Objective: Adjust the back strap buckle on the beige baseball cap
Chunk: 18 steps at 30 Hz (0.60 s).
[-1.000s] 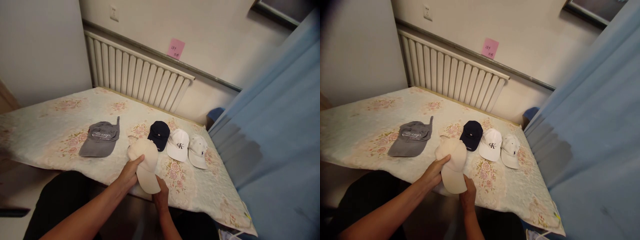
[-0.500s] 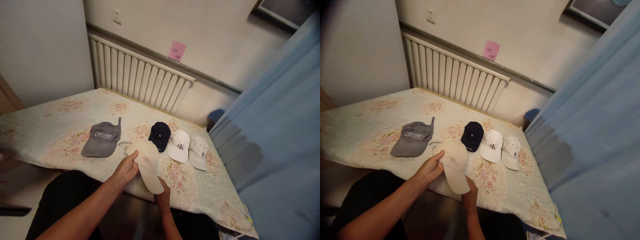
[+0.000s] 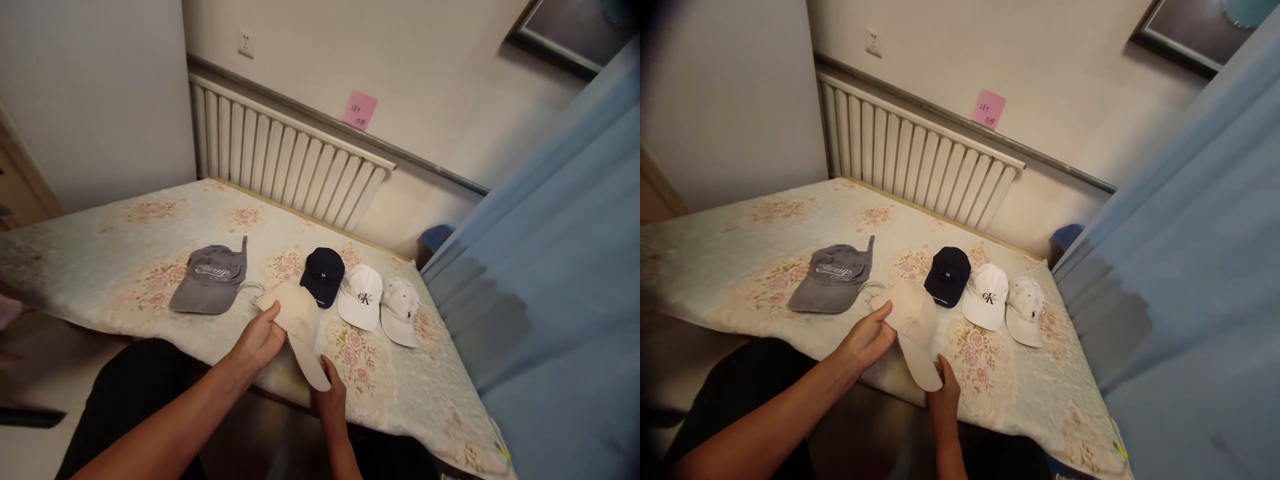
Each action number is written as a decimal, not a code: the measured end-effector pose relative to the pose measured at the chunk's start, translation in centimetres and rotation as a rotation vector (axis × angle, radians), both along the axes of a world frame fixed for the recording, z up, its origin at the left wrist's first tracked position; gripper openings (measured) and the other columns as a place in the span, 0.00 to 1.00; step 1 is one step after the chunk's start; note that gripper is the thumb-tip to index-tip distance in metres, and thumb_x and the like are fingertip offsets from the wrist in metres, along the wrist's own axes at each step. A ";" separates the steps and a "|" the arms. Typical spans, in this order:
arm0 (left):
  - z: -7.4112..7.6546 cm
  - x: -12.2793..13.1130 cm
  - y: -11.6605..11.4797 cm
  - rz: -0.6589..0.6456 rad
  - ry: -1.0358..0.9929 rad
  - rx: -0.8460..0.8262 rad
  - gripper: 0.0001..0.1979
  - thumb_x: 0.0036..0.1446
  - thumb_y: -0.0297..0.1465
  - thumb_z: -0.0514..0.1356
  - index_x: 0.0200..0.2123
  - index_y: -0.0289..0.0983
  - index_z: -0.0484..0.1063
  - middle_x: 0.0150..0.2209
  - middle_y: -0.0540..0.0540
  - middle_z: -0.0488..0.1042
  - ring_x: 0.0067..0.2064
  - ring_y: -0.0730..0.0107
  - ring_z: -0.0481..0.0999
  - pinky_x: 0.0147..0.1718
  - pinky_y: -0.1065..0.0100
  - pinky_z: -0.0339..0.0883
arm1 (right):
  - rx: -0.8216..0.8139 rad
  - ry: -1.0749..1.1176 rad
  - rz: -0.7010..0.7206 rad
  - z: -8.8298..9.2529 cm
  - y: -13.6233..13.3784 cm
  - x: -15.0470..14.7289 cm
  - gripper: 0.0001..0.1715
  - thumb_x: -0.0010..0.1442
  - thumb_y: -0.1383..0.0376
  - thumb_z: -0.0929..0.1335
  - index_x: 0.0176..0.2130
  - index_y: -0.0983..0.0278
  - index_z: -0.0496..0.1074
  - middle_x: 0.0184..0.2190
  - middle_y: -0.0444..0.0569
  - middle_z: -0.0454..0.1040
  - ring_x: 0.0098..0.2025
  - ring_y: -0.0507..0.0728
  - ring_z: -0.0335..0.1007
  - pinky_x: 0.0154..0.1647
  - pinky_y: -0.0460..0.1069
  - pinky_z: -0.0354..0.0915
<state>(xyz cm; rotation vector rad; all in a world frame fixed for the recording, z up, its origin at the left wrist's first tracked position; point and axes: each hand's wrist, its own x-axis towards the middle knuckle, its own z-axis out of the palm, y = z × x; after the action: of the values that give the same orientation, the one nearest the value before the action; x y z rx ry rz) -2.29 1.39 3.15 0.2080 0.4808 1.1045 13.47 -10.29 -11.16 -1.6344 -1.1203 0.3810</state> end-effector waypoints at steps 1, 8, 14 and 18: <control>0.1 0.1 -0.1 0.000 -0.002 -0.005 0.21 0.61 0.24 0.52 0.58 0.29 0.62 0.49 0.36 0.76 0.50 0.61 0.75 0.51 0.64 0.69 | 0.009 -0.044 -0.059 0.0 -0.5 0.0 0.23 0.51 0.65 0.67 0.47 0.69 0.73 0.38 0.56 0.79 0.36 0.60 0.77 0.36 0.50 0.72; 0.5 0.9 -0.5 -0.047 -0.010 -0.034 0.22 0.62 0.26 0.52 0.59 0.32 0.61 0.50 0.37 0.75 0.49 0.62 0.76 0.50 0.64 0.69 | 0.195 -0.250 -0.322 2.2 -5.6 -1.8 0.06 0.58 0.61 0.65 0.33 0.60 0.70 0.26 0.49 0.73 0.29 0.57 0.70 0.32 0.50 0.67; 0.6 2.3 -1.4 -0.088 -0.022 -0.070 0.20 0.62 0.27 0.51 0.58 0.30 0.62 0.47 0.37 0.77 0.47 0.62 0.77 0.49 0.64 0.69 | 0.039 -0.013 0.289 5.8 -4.9 -6.5 0.18 0.61 0.62 0.64 0.51 0.59 0.69 0.45 0.52 0.77 0.43 0.60 0.76 0.43 0.51 0.72; 1.5 2.6 -2.5 -0.109 0.031 -0.090 0.19 0.62 0.27 0.51 0.56 0.31 0.64 0.45 0.37 0.77 0.46 0.61 0.77 0.47 0.64 0.70 | 0.092 0.210 0.472 8.1 -1.7 -8.0 0.28 0.65 0.60 0.59 0.63 0.61 0.55 0.57 0.54 0.68 0.58 0.60 0.65 0.52 0.55 0.68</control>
<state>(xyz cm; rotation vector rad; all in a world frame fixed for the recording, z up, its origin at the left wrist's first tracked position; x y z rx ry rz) 0.29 -1.07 4.69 0.1710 0.5399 0.9717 5.42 -11.99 -3.04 -1.2074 -1.3342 0.7751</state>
